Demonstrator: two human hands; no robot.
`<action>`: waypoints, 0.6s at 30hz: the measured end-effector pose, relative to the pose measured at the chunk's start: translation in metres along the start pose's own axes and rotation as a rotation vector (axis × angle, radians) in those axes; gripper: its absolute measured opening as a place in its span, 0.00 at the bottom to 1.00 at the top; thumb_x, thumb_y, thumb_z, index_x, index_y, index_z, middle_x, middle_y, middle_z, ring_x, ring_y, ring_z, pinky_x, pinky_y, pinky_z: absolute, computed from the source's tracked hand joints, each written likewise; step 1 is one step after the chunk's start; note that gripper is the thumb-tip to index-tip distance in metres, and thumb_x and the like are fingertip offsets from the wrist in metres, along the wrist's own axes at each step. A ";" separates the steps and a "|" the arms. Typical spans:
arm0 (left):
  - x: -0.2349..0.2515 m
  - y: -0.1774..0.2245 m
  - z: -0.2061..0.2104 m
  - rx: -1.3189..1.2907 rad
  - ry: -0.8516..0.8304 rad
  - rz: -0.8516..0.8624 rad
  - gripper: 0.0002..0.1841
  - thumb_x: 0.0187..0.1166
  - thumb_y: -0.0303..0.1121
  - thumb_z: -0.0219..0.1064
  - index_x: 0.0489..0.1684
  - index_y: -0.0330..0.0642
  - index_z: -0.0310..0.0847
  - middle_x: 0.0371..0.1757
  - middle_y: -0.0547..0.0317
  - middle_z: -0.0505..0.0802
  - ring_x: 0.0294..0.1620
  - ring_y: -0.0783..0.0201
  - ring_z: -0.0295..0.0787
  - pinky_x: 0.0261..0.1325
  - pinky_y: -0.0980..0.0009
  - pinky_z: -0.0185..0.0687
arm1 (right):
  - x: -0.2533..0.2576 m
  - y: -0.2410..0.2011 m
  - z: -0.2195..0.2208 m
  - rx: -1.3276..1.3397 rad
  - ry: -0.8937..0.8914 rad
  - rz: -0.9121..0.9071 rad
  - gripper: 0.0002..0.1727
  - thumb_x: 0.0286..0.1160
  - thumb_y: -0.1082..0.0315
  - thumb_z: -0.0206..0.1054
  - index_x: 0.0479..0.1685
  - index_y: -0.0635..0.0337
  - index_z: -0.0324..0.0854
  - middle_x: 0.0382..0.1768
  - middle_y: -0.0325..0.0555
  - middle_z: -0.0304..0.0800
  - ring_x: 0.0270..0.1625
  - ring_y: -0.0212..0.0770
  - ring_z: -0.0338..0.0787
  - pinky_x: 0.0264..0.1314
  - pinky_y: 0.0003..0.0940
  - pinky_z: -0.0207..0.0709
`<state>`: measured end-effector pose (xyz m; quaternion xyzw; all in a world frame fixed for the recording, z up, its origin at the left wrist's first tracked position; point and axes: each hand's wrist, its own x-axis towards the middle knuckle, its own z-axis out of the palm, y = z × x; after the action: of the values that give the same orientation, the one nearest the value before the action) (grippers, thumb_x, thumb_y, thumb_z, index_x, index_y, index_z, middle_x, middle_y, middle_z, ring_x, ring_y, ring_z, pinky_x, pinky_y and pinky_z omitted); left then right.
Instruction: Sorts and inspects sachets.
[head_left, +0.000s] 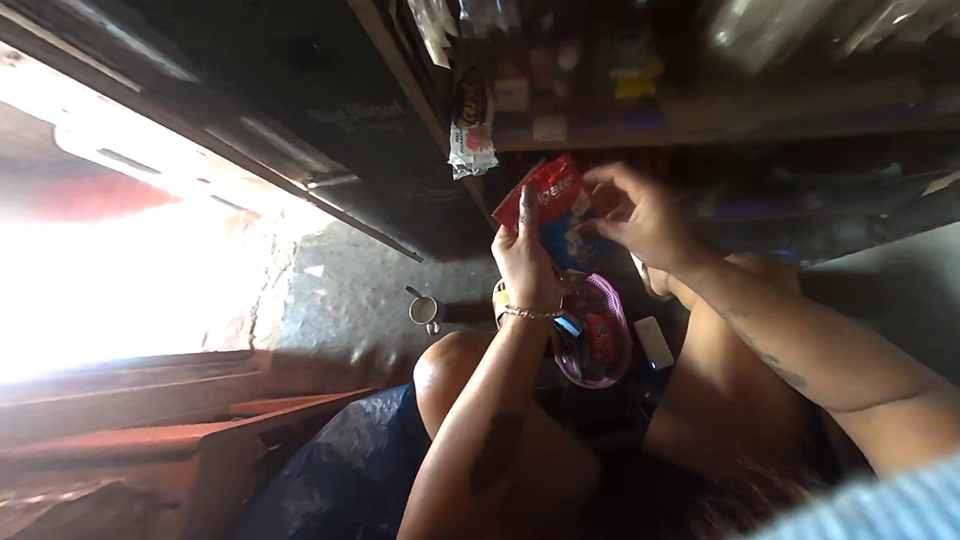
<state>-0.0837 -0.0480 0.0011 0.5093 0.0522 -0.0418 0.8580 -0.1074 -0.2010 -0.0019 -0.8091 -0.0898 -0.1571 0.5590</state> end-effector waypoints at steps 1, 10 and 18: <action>0.000 0.001 -0.001 0.008 -0.001 -0.004 0.16 0.91 0.43 0.57 0.52 0.38 0.84 0.40 0.53 0.95 0.42 0.61 0.96 0.48 0.61 0.94 | 0.000 0.002 0.001 0.004 0.007 -0.001 0.23 0.65 0.71 0.80 0.61 0.64 0.82 0.48 0.46 0.90 0.45 0.30 0.90 0.47 0.24 0.86; 0.001 -0.001 -0.002 -0.033 -0.094 -0.042 0.17 0.92 0.43 0.55 0.55 0.39 0.83 0.43 0.51 0.94 0.46 0.59 0.95 0.52 0.57 0.93 | 0.005 0.002 -0.012 0.174 0.130 0.178 0.09 0.79 0.73 0.68 0.53 0.64 0.80 0.38 0.39 0.90 0.39 0.26 0.90 0.47 0.24 0.86; 0.005 0.001 -0.004 -0.014 0.033 -0.065 0.17 0.93 0.43 0.53 0.55 0.39 0.81 0.43 0.53 0.93 0.46 0.60 0.94 0.53 0.59 0.92 | 0.017 0.012 -0.031 0.219 0.228 0.280 0.10 0.82 0.71 0.65 0.57 0.62 0.81 0.44 0.38 0.88 0.45 0.28 0.88 0.53 0.28 0.85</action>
<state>-0.0793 -0.0439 -0.0009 0.5021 0.0831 -0.0612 0.8586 -0.0928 -0.2344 0.0035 -0.7250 0.0707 -0.1577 0.6667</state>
